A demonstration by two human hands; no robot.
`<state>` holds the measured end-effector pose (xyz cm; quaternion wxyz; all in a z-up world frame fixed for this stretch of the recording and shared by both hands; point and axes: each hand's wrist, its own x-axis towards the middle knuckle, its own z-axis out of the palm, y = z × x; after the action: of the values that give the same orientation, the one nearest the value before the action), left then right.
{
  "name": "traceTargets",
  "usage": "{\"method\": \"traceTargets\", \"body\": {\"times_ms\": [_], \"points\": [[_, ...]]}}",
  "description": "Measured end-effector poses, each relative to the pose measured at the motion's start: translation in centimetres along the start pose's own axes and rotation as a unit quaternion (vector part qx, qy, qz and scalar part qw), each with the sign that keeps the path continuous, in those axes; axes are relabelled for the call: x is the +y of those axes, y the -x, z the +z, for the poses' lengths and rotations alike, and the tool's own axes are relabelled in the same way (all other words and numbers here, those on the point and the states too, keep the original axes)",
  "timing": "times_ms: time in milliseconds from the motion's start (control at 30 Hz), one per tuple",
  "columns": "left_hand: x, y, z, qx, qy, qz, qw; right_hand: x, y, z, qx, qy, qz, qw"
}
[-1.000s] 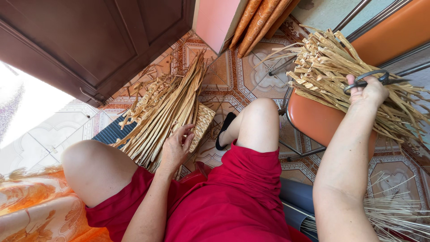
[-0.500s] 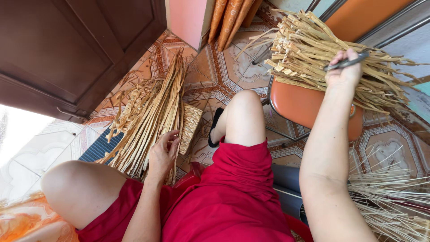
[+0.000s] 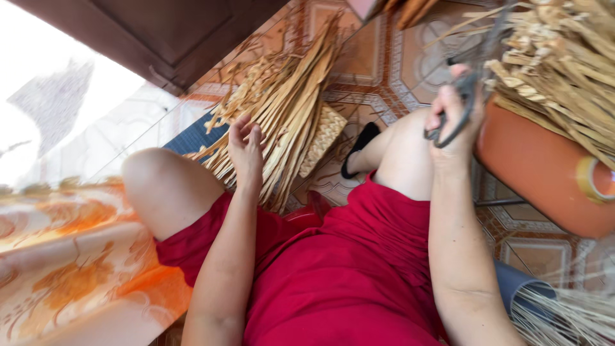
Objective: The person sits on the floor and uses shears to trim dried sticks. They hold a bundle of sticks in one hand and cut the ends with the shears in the other hand, then place the trimmed sticks on a nearby chair.
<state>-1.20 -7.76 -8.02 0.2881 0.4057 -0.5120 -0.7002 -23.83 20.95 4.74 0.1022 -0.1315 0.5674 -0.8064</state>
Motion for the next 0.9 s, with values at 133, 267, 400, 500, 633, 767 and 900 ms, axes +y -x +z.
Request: {"method": "traceTargets", "body": {"times_ms": [133, 267, 400, 500, 633, 767, 900], "points": [[-1.4, -3.1, -0.7, 0.092, -0.059, -0.075, 0.991, 4.4, -0.8, 2.7, -0.021, 0.048, 0.094, 0.994], [-4.0, -5.6, 0.0, 0.115, -0.181, -0.067, 0.974, 6.2, -2.1, 2.6, -0.06, 0.046, 0.136, 0.988], [-7.3, -7.2, 0.3, 0.065, -0.423, -0.087, 0.9, 7.2, -2.5, 2.8, -0.064, 0.093, 0.175, 0.978], [-9.9, -7.8, -0.8, 0.001, -0.578, -0.082, 0.812, 8.0, -2.4, 3.2, -0.061, 0.115, 0.181, 0.975], [-12.9, -9.4, -1.3, -0.041, -0.657, -0.077, 0.749, 8.4, -2.6, 3.3, -0.053, 0.151, 0.198, 0.967], [-14.5, -11.5, -0.8, -0.072, -0.69, -0.017, 0.72, 8.7, -2.9, 3.7, -0.043, 0.177, 0.206, 0.961], [-14.0, -12.3, -0.1, -0.101, -0.72, -0.074, 0.682, 8.9, -3.2, 4.1, -0.048, 0.2, 0.221, 0.953]]}}
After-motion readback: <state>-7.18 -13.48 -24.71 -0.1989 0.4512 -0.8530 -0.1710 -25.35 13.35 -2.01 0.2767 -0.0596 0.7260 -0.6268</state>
